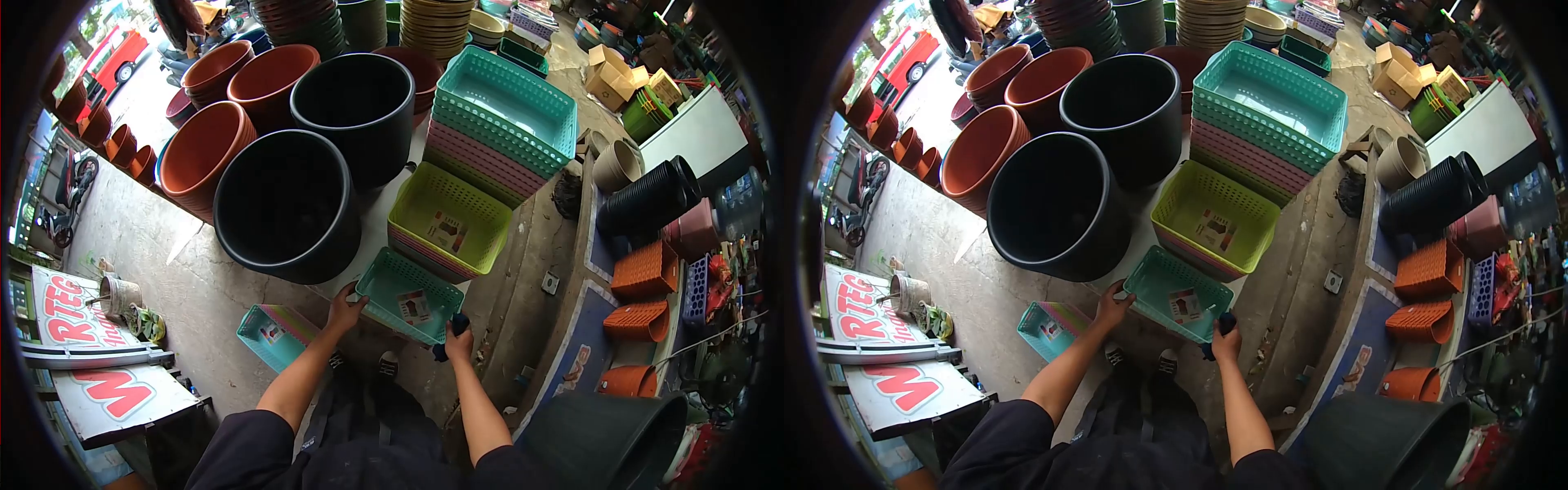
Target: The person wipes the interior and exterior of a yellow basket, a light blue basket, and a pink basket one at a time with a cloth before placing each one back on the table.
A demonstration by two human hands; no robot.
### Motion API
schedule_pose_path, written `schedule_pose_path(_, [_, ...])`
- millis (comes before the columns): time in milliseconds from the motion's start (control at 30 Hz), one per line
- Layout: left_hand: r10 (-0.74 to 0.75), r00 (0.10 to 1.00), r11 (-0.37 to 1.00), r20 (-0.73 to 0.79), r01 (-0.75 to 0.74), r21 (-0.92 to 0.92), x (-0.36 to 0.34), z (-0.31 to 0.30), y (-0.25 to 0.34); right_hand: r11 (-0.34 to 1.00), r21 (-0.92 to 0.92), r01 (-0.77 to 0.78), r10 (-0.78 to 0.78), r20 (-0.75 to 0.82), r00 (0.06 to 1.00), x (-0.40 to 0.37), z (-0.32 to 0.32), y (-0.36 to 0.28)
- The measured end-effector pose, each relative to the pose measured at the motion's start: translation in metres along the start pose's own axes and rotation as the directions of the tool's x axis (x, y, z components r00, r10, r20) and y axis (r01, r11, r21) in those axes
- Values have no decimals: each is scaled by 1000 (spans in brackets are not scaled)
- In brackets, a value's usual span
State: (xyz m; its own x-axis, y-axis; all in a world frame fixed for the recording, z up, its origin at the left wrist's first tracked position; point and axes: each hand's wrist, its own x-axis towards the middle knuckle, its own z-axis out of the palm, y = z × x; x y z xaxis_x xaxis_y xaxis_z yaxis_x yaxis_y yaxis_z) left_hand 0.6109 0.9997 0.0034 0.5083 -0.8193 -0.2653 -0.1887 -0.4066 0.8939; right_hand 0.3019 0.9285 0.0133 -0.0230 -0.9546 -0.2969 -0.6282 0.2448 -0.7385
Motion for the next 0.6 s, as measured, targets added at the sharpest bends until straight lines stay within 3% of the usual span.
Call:
schedule_pose_path(67, [66,998,998,-15,-66,-6,-2,3,-12,999,28,33,-32,-17,999,-5,-1,-2])
schedule_pose_path(233, [8,999,963,-47,-20,-268,-16,2,2,992,59,112,-105,-98,990,-14,-2,-8])
schedule_pose_path(367, [-44,999,979,12,45,-200,-12,0,-5,996,37,83,-82,-40,996,-9,3,3])
schedule_pose_path(433, [-157,982,987,103,153,46,-11,-3,-4,999,-7,47,-46,16,999,-6,2,2])
schedule_pose_path(467, [-154,983,988,101,151,43,-11,0,-15,995,-92,39,-32,81,996,-7,0,2])
schedule_pose_path(533, [63,988,874,138,-121,471,-7,12,-43,984,-176,41,-16,142,990,-9,1,5])
schedule_pose_path(567, [66,988,875,136,-123,469,-6,14,-39,972,-230,40,-3,158,987,-10,3,5])
schedule_pose_path(600, [-20,987,892,162,-56,449,-6,18,-36,958,-285,39,11,172,985,-11,5,5])
